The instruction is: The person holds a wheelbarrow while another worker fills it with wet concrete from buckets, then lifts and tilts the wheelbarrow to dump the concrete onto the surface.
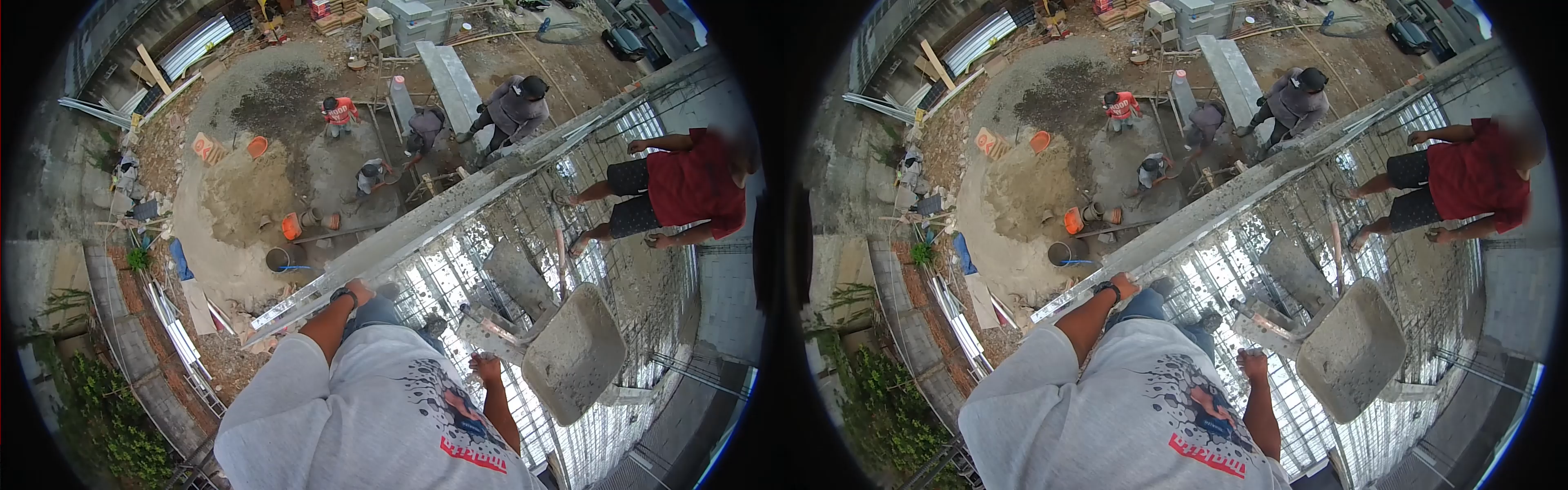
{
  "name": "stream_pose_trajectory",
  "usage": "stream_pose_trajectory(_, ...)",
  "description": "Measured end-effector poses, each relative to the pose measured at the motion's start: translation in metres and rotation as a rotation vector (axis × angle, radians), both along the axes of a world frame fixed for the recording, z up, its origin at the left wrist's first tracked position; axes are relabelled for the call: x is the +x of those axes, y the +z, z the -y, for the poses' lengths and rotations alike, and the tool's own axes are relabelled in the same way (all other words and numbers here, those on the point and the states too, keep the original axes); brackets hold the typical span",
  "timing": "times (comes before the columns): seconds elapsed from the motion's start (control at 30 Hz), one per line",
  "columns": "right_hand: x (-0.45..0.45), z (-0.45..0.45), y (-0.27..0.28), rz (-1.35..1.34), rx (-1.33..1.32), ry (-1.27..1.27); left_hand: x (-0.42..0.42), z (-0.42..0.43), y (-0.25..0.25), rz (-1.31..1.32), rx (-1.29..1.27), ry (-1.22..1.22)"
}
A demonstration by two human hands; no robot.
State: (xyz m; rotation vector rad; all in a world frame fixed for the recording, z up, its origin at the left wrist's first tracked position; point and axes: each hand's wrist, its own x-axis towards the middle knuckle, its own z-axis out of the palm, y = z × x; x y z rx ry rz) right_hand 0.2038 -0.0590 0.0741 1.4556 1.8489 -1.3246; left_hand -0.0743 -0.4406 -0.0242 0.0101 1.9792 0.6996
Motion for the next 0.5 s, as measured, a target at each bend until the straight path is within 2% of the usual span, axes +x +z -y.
stream_pose_trajectory(0.13, -0.005, -0.001, -0.006, 0.013, 0.003, 0.040, -0.009, -0.001, 0.016, -0.001, -0.004, 0.001)
stream_pose_trajectory(0.23, -0.009, 0.001, -0.004, 0.021, 0.009, 0.038, -0.005, -0.002, -0.003, -0.022, -0.080, 0.149)
stream_pose_trajectory(0.5, -0.016, 0.005, 0.008, 0.024, -0.001, 0.037, -0.010, -0.004, -0.007, -0.025, -0.026, 0.114)
